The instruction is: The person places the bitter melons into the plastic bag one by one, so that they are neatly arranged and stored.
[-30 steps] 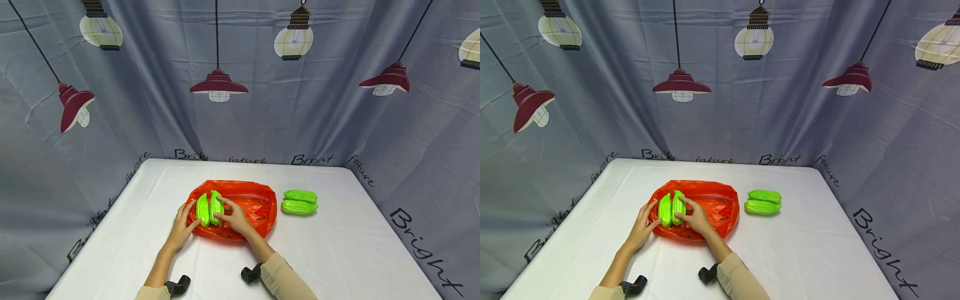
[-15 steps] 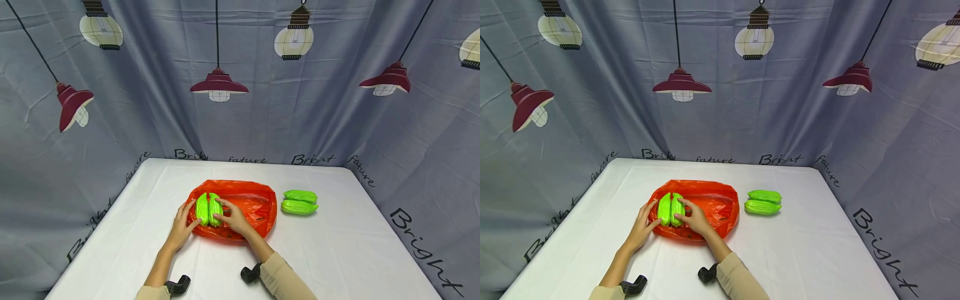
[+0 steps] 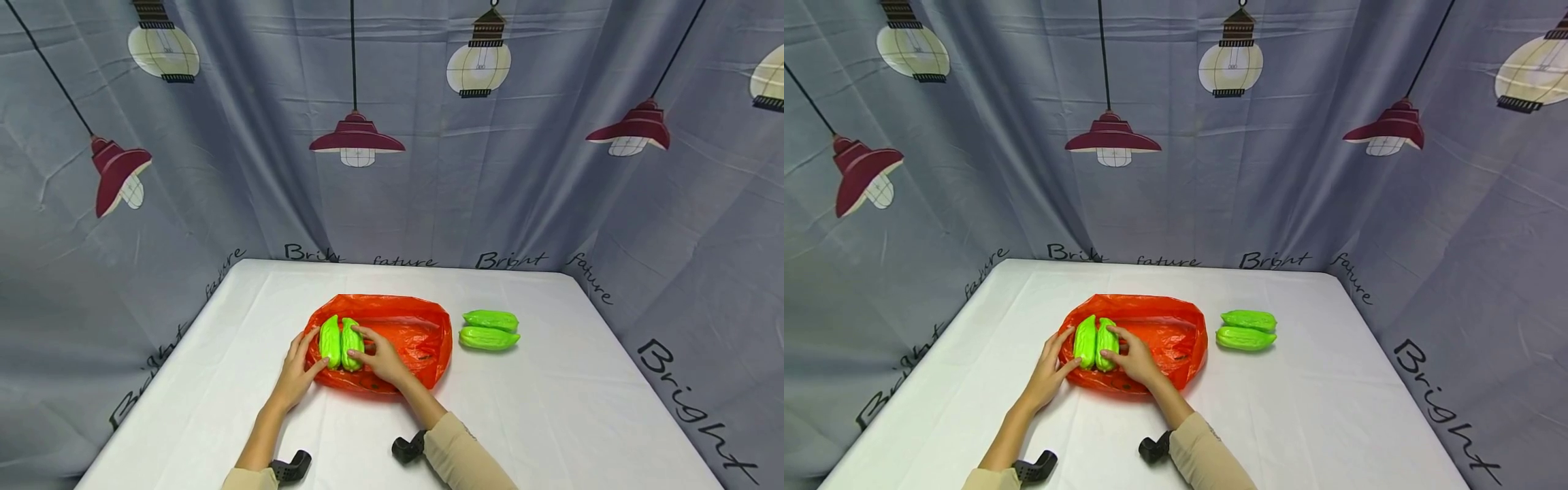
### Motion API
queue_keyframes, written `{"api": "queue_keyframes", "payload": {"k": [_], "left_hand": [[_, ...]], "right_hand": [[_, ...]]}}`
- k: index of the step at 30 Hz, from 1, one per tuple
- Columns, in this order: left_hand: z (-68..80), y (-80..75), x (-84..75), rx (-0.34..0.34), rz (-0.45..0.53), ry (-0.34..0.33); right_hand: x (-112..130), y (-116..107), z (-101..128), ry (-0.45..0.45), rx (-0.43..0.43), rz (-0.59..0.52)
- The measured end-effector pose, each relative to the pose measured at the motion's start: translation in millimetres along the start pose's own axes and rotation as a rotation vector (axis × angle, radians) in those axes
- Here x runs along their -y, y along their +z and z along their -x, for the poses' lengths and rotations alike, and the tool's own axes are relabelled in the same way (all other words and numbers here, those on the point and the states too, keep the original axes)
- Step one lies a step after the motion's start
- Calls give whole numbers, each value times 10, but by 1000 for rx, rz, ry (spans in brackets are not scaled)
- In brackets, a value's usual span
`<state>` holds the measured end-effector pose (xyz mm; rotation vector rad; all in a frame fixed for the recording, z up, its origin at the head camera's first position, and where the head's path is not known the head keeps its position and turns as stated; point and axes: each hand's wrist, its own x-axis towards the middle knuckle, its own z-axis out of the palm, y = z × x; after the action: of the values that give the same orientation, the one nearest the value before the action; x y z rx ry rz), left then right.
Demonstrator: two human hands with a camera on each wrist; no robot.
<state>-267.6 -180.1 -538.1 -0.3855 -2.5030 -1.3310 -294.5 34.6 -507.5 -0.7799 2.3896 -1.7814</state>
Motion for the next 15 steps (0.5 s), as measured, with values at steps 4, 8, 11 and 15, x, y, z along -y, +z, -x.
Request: {"api": "queue_keyframes", "payload": {"k": [4, 8, 11, 15], "left_hand": [[8, -1, -7, 2, -1, -5], [10, -5, -14, 6, -2, -11], [10, -6, -18, 8, 1, -14], [10, -5, -18, 7, 1, -14]], "right_hand": [[-154, 40, -29, 14, -23, 67], [-176, 51, -31, 16, -30, 107], [-168, 55, -32, 10, -31, 110], [-181, 58, -42, -3, -33, 94]]}}
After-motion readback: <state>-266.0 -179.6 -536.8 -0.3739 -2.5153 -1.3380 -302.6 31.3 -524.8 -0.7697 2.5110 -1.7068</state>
